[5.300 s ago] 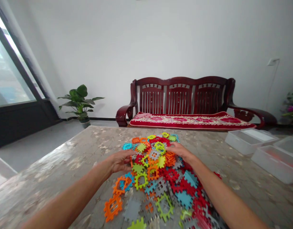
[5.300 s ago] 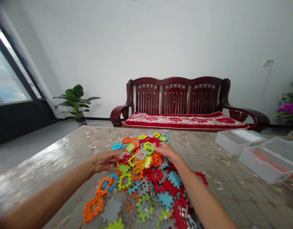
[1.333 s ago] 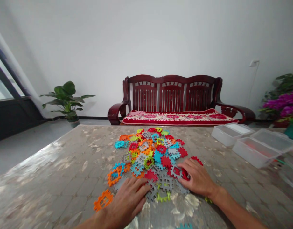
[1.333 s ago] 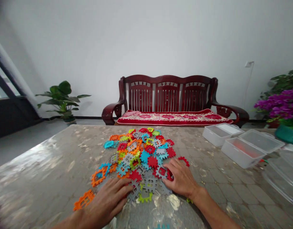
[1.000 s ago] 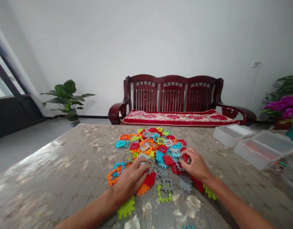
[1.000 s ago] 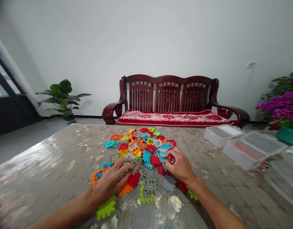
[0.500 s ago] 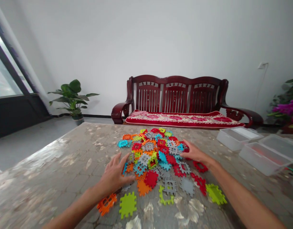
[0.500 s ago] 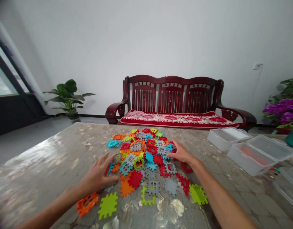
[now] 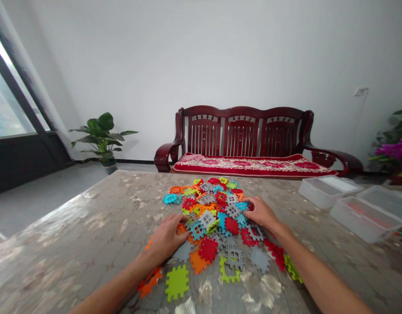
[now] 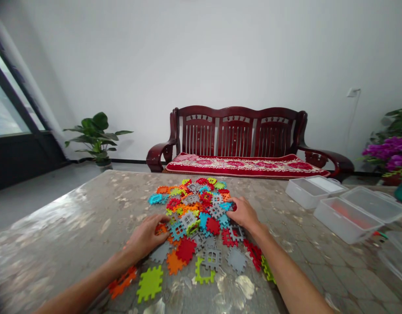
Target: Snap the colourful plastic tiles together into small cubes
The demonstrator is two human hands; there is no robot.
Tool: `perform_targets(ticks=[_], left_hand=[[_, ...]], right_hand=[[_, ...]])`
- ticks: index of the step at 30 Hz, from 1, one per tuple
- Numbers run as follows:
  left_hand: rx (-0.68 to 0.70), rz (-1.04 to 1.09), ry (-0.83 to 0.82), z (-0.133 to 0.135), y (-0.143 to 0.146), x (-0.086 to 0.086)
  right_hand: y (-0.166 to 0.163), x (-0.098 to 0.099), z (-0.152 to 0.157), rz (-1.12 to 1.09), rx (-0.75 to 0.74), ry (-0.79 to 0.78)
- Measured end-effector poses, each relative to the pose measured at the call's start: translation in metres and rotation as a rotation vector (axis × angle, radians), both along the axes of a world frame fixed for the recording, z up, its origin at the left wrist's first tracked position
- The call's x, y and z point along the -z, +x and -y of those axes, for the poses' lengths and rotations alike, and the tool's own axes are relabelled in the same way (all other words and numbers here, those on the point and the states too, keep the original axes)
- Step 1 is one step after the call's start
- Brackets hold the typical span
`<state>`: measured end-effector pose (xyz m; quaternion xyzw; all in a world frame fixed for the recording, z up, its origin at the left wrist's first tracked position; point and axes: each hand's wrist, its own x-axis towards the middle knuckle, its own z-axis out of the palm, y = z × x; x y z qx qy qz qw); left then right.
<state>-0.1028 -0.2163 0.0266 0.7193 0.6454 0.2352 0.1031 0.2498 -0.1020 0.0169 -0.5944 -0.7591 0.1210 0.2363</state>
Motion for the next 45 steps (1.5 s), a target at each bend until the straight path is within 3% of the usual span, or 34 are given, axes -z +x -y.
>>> perform_targets(ticks=[6,10,15,18,20,25,29,36,42,45], left_hand=[[-0.08,0.048,0.088,-0.009,0.005,-0.018],[-0.105,0.123,0.193,-0.028,0.019,-0.036],[-0.02,0.229,0.172,-0.059,0.047,-0.052],[0.061,0.23,0.151,-0.059,0.049,-0.048],[0.094,0.205,0.144,-0.048,0.041,-0.041],[0.114,0.013,-0.014,-0.001,0.024,-0.023],[0.098,-0.181,-0.072,0.017,0.038,-0.017],[0.079,-0.089,-0.045,-0.004,0.061,-0.013],[0.104,0.144,0.106,-0.024,0.067,-0.013],[0.147,0.199,0.163,-0.034,0.073,-0.02]], right_hand=[[-0.002,-0.008,0.001,-0.087,0.072,0.082],[-0.014,-0.022,-0.008,-0.102,0.1,0.123],[-0.044,-0.046,-0.024,-0.295,0.059,-0.003],[-0.05,-0.051,-0.022,-0.478,-0.05,-0.003],[-0.048,-0.048,-0.012,-0.47,-0.091,0.046],[-0.047,-0.033,0.034,-0.185,-0.27,-0.037],[-0.067,-0.031,0.062,0.076,-0.346,-0.081],[-0.099,-0.036,0.064,0.22,-0.295,-0.072],[-0.105,-0.025,0.054,0.17,-0.284,0.012],[-0.104,-0.029,0.047,0.135,-0.253,0.039]])
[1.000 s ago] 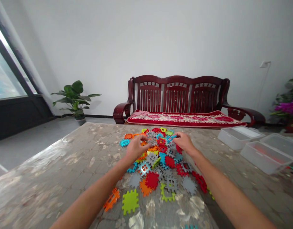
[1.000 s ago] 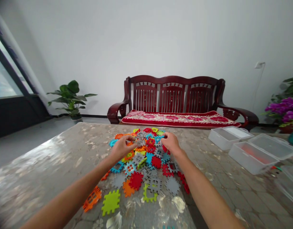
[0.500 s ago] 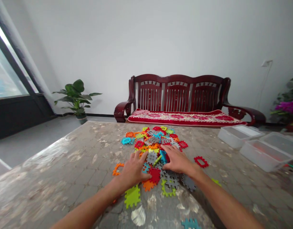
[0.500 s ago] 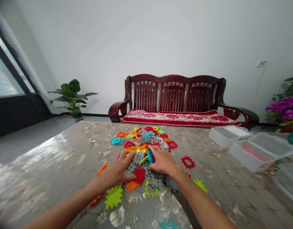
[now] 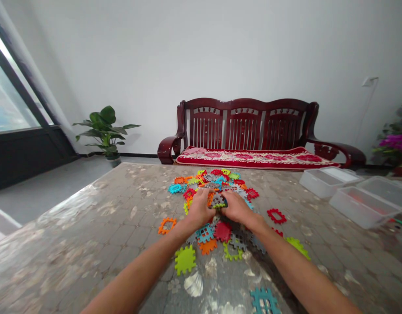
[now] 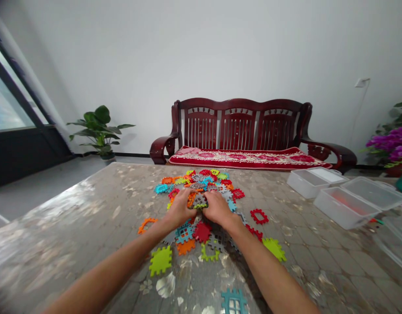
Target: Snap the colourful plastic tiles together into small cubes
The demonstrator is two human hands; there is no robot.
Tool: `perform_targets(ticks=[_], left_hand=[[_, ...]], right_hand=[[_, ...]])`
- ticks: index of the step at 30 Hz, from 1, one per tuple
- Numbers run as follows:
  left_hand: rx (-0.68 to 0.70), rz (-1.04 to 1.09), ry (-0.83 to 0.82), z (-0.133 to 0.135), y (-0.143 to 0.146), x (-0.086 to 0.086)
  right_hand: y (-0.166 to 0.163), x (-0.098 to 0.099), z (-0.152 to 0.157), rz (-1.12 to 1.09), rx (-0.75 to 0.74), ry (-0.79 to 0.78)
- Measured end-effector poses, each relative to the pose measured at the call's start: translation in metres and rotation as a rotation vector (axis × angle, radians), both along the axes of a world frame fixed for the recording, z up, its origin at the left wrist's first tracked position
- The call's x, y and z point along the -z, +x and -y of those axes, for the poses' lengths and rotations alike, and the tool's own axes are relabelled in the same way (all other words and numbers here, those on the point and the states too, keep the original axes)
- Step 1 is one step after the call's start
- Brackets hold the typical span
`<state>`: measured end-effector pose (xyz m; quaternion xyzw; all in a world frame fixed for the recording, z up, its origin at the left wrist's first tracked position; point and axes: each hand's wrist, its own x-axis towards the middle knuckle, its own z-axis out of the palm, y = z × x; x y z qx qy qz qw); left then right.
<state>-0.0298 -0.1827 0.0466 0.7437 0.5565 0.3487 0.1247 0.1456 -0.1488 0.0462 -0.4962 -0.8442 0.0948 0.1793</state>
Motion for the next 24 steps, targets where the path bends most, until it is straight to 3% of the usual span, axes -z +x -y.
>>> perform_targets(ticks=[5,9,11,14,19,21,24], left_hand=[[0.033,0.075,0.097,-0.025,0.013,-0.028],[0.033,0.065,0.146,-0.032,0.006,-0.044],[0.03,0.008,0.108,-0.019,-0.006,-0.042],[0.113,-0.133,0.006,0.025,-0.026,-0.028],[0.161,-0.44,-0.209,0.104,-0.047,0.0],[0.149,-0.512,-0.253,0.117,-0.052,0.004],[0.064,-0.568,-0.298,0.116,-0.056,0.004]], right_hand=[[0.005,-0.027,-0.028,-0.224,0.017,-0.046],[0.02,-0.043,-0.044,-0.383,0.102,-0.052],[0.033,-0.042,-0.036,-0.366,0.142,-0.004],[0.054,-0.03,-0.001,-0.298,0.135,0.028],[0.071,-0.002,0.065,0.002,-0.064,-0.269],[0.07,0.004,0.077,0.097,-0.099,-0.298],[0.062,0.003,0.078,0.151,-0.107,-0.286]])
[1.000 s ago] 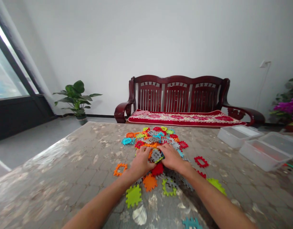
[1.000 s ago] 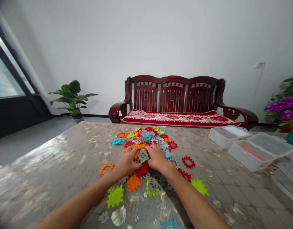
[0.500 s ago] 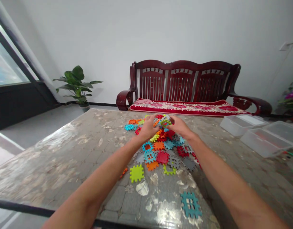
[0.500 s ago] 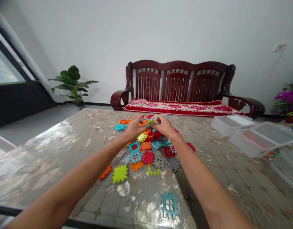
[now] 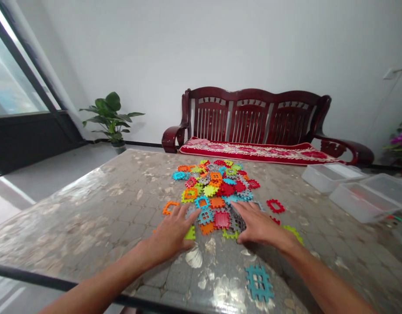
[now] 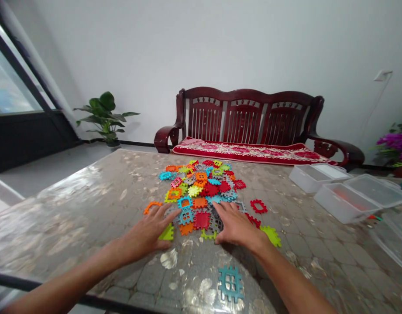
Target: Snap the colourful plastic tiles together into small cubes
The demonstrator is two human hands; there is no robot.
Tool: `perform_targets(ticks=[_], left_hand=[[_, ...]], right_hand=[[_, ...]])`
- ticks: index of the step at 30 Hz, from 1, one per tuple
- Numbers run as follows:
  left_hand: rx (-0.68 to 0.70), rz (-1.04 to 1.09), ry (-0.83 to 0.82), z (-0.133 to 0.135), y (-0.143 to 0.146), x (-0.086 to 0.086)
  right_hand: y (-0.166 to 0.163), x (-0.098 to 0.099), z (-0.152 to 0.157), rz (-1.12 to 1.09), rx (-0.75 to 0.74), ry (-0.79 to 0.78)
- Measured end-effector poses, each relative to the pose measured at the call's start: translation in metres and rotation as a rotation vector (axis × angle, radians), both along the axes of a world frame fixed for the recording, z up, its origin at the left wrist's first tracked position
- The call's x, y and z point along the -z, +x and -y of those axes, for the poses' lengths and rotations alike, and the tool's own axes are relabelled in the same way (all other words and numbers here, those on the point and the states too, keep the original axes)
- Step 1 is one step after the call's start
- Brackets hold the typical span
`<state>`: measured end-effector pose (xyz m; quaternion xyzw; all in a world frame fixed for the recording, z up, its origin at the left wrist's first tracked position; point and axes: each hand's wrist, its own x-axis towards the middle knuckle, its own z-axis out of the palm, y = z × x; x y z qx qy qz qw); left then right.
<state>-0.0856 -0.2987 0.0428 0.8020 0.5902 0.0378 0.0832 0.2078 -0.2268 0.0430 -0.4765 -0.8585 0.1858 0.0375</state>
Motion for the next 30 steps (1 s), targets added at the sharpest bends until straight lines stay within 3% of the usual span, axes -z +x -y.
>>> perform_targets(ticks=[10,16,20,26,30], left_hand=[[-0.023,-0.032,0.116,-0.012,0.013,0.001],[-0.145,0.26,0.147,-0.027,0.011,-0.009],[-0.089,0.384,0.207,-0.043,0.017,-0.016],[-0.101,0.134,0.058,-0.038,0.006,-0.004],[-0.101,0.038,0.017,-0.034,0.007,0.002]], right_hand=[[-0.011,0.006,0.004,-0.08,0.008,0.206],[-0.017,-0.005,-0.009,-0.224,0.168,0.179],[-0.029,-0.018,-0.018,-0.341,0.163,0.126],[-0.017,-0.017,-0.009,-0.059,0.117,0.039],[-0.022,-0.009,-0.004,0.044,0.081,0.068]])
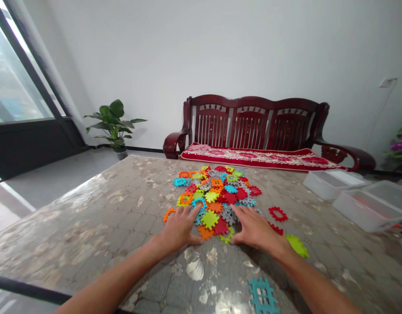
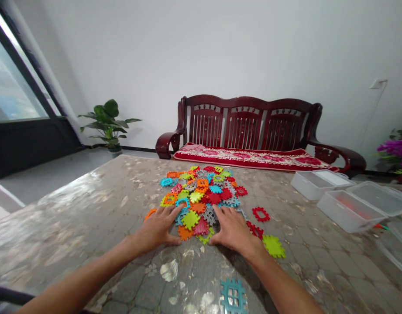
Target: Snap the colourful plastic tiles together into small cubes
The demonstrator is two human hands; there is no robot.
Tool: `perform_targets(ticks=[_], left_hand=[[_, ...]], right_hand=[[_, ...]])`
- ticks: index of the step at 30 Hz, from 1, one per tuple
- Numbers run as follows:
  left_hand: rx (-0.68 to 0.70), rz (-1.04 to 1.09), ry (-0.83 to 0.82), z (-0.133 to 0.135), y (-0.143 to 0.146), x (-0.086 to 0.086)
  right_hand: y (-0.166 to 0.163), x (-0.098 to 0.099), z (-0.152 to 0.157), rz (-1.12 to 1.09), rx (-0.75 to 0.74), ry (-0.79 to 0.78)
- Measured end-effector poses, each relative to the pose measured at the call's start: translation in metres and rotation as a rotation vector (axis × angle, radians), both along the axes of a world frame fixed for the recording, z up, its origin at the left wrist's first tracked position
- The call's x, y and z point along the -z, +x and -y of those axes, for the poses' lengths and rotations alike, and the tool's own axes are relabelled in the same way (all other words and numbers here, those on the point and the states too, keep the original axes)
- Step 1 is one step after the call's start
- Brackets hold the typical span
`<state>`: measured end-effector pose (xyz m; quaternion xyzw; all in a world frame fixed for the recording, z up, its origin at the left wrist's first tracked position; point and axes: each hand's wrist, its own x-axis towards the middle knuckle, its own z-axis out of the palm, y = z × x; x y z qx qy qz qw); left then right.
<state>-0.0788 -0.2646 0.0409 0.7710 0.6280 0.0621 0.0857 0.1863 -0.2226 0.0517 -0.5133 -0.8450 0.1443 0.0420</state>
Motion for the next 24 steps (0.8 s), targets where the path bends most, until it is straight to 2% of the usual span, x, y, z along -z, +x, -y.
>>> perform_targets(ticks=[5,9,19,24], left_hand=[[-0.024,0.04,0.019,-0.003,0.008,-0.002],[-0.052,0.103,0.027,-0.004,0.004,-0.004],[0.046,-0.012,-0.012,-0.011,0.007,0.001],[0.017,0.039,0.072,-0.009,0.013,0.004]], right_hand=[[-0.01,0.008,0.001,-0.017,-0.001,0.072],[-0.006,0.01,0.004,-0.055,0.014,0.101],[-0.016,0.017,0.0,-0.047,0.016,0.17],[-0.017,0.019,-0.001,-0.076,0.026,0.155]])
